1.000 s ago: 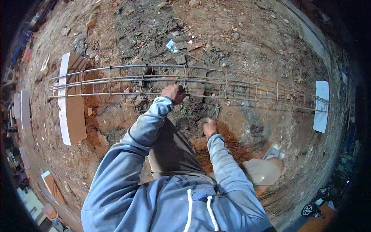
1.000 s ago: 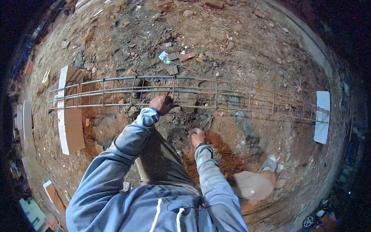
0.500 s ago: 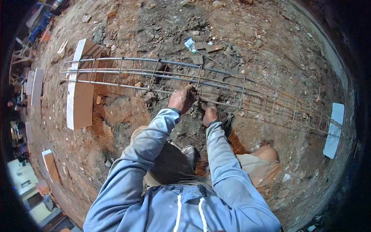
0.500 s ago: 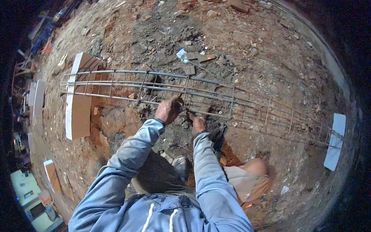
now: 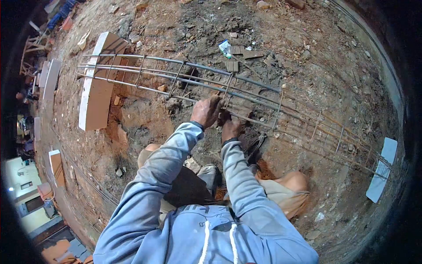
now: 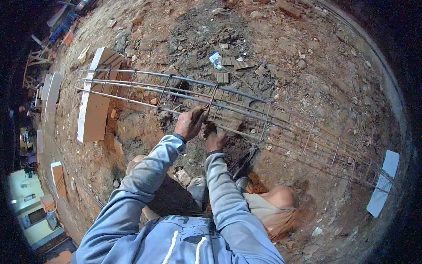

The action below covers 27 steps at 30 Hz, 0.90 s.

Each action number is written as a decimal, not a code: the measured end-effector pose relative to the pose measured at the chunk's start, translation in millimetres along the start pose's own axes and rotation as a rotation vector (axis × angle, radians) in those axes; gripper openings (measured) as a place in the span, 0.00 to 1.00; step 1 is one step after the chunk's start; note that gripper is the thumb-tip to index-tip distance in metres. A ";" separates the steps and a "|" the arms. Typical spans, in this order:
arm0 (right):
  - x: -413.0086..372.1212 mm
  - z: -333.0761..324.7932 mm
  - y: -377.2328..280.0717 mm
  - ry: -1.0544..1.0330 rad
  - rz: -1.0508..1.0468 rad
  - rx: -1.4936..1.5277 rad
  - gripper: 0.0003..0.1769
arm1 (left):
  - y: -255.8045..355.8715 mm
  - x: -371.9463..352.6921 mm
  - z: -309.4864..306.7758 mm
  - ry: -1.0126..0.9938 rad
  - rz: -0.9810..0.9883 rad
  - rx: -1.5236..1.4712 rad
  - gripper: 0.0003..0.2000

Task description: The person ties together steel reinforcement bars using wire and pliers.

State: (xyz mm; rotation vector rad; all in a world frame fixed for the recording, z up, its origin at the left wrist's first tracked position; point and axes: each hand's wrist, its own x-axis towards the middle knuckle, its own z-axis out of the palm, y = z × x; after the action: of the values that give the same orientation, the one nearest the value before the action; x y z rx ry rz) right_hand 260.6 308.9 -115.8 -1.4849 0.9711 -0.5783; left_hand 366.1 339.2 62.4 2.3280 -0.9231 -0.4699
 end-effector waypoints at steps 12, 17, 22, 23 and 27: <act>-6.0 4.9 -47.7 0.129 -0.091 0.291 0.13 | 24.4 -23.2 2.8 0.152 0.051 0.059 0.10; -8.9 -5.3 -73.2 -0.021 -0.044 -0.003 0.15 | 33.2 -27.0 0.3 0.087 0.083 0.205 0.10; -3.4 -20.3 -127.5 -0.038 0.426 0.579 0.13 | 33.6 -31.2 2.0 0.138 0.007 0.118 0.10; -3.9 -20.0 -132.5 0.007 0.581 0.786 0.12 | 33.9 -31.3 0.6 0.144 0.005 0.115 0.10; -2.3 -18.8 -104.0 -0.049 0.070 -0.242 0.11 | 38.0 -30.3 -7.3 0.048 0.013 0.109 0.09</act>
State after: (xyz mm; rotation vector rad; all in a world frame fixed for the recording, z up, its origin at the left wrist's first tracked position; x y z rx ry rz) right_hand 268.8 294.4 -11.5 -1.6639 1.0786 -0.3816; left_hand 329.6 341.1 95.2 2.4183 -0.9614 -0.3647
